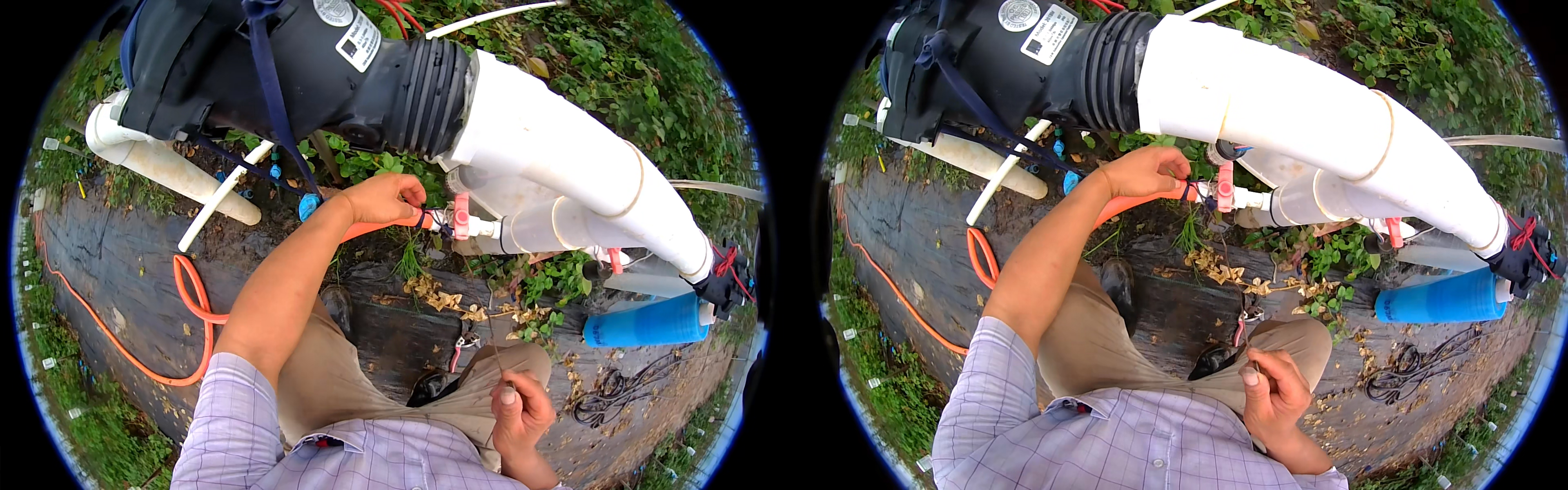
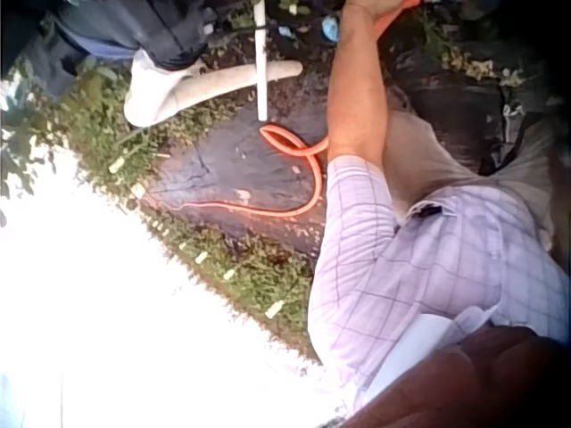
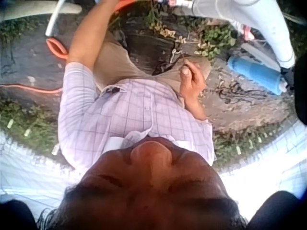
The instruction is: The person kneels beside a white PVC pipe assembly and uses pliers to tighten a hose clamp on an orange hose connected to the pipe. The person then uses a knife to cut a zip tie securing wires near the pipe.
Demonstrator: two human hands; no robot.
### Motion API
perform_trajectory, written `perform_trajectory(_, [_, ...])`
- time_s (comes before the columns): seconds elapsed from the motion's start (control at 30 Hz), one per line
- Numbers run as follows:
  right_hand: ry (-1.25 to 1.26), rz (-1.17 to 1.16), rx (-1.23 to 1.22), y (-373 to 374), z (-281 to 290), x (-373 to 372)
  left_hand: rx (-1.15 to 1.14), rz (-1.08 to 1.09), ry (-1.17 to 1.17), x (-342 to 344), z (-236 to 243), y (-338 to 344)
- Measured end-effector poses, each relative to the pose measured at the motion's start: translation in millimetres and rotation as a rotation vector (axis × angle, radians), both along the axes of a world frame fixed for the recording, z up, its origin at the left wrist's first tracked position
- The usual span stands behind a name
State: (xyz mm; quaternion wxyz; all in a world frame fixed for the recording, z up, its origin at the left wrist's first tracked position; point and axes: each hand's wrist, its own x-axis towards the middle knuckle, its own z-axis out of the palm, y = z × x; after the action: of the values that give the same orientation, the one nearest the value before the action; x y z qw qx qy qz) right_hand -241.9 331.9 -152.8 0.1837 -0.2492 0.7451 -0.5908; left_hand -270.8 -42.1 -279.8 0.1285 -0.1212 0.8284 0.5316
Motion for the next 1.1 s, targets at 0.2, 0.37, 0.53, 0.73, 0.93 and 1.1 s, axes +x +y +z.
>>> perform_trajectory(0.2, [-0.173, -0.04, 0.0, -28, -13, -5, -0.113, -0.055, -0.041, 8, 2, 6])
perform_trajectory(0.37, [-0.177, -0.03, -0.04, -31, -15, -9, -0.304, -0.094, -0.028, 1, -1, 16])
perform_trajectory(0.53, [-0.133, 0.058, -0.047, -25, -17, -14, -0.331, -0.138, -0.123, -7, -12, 19])
perform_trajectory(0.73, [-0.114, 0.071, -0.108, -24, -16, -18, -0.662, -0.125, -0.144, -17, -15, 41])
perform_trajectory(0.93, [-0.039, 0.051, -0.122, -24, -16, -25, -0.992, 0.074, 0.096, -9, -35, 72])
perform_trajectory(1.1, [-0.055, 0.044, -0.092, -26, -14, -30, -0.627, -0.118, -0.108, -26, -27, 57])
